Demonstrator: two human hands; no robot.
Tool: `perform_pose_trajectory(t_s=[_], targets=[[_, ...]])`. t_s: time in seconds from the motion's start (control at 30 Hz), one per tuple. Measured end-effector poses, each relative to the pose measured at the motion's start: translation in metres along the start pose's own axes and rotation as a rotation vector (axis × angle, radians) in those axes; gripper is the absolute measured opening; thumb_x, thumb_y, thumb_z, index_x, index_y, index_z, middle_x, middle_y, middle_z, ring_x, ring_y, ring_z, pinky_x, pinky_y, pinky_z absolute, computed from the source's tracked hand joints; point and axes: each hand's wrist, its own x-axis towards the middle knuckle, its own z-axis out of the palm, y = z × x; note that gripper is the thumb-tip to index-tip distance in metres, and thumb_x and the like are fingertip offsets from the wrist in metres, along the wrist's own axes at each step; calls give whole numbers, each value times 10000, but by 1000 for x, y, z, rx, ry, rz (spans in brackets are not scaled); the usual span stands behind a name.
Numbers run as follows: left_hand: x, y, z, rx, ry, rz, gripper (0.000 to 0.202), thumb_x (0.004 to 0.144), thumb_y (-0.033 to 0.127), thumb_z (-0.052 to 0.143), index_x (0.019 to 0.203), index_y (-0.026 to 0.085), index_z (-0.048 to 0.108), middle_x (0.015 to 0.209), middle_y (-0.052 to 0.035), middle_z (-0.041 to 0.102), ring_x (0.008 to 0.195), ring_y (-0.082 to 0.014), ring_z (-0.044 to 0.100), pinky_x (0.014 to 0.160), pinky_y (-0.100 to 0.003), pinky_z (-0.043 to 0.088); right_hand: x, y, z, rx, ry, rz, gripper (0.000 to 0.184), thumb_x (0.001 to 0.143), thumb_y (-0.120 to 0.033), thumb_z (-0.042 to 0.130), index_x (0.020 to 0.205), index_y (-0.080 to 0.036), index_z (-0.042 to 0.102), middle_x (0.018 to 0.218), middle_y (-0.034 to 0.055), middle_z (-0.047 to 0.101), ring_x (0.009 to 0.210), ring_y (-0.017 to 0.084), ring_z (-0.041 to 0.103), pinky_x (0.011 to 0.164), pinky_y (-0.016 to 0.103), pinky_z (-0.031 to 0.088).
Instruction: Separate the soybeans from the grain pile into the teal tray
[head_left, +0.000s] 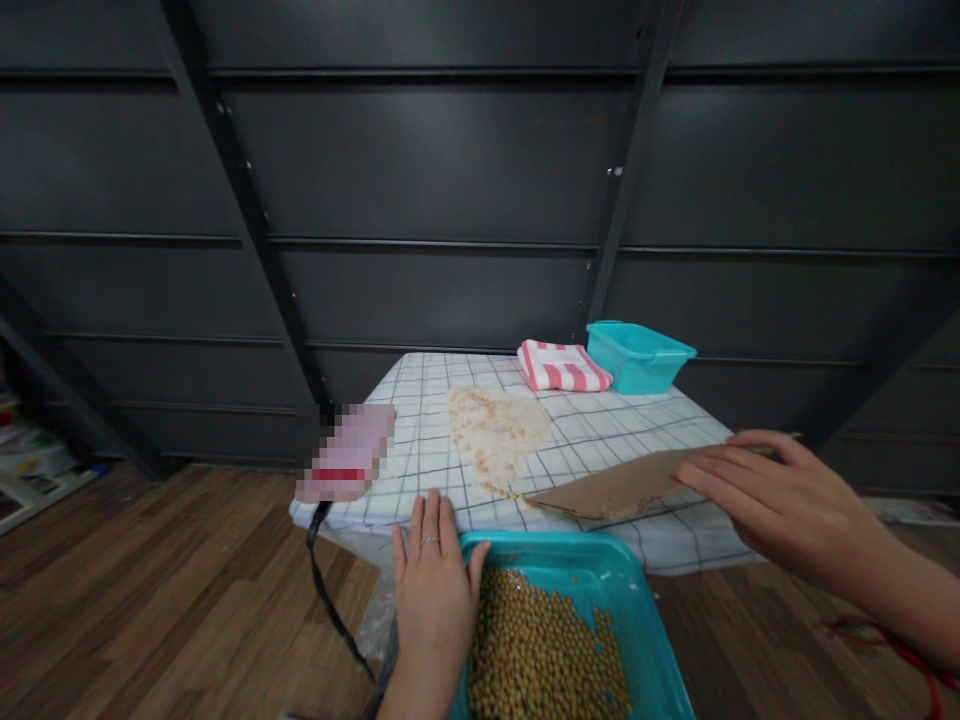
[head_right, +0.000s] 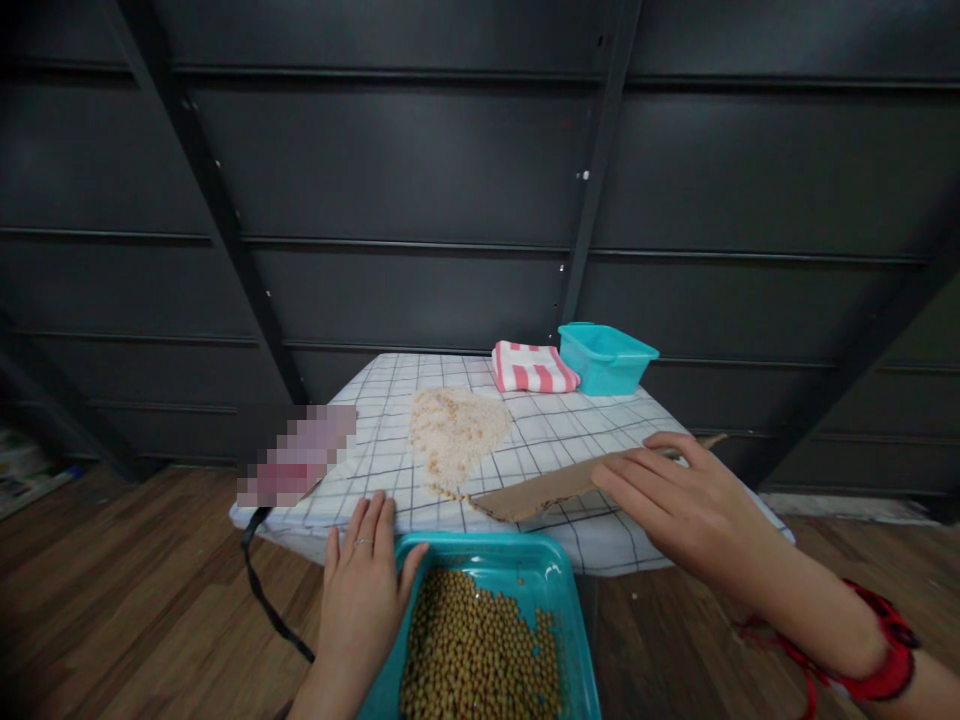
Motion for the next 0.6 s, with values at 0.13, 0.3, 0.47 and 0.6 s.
perform_pose_trajectory(t_s=[0.13,0.3,0.47,0.6], targets=[[-1,0,1,-12,-11,-7,526,856,420,261,1116,41,518,1171,-187,559,1102,-305,487,875,-509,395,2,-4,-3,17,-5,15,302,786,62,328,919,-161,481,750,36,654,706,144,573,728,339,403],[-1,0,0,-1,7,-1,532,861,421,243,1115,41,516,1165,-181,565,1093,-301,496,862,-498,409,8,-10,-13,92,-22,70,292,825,21,285,886,-190,476,709,-1,643,659,126,560,710,317,385],[2,0,-2,23,38,27,523,867,403,236,1088,27,525,1142,-183,580,1066,-303,517,829,-491,434,15,-16,-26,217,-35,93,289,885,-70,239,825,-209,485,616,-31,588,568,103,515,681,276,378],[2,0,-1,28,27,29,525,868,404,233,1086,24,524,1143,-188,578,1070,-305,514,832,-497,431,10,-24,-30,228,-73,153,323,893,-100,243,769,-237,509,611,-45,572,582,96,507,659,247,394]])
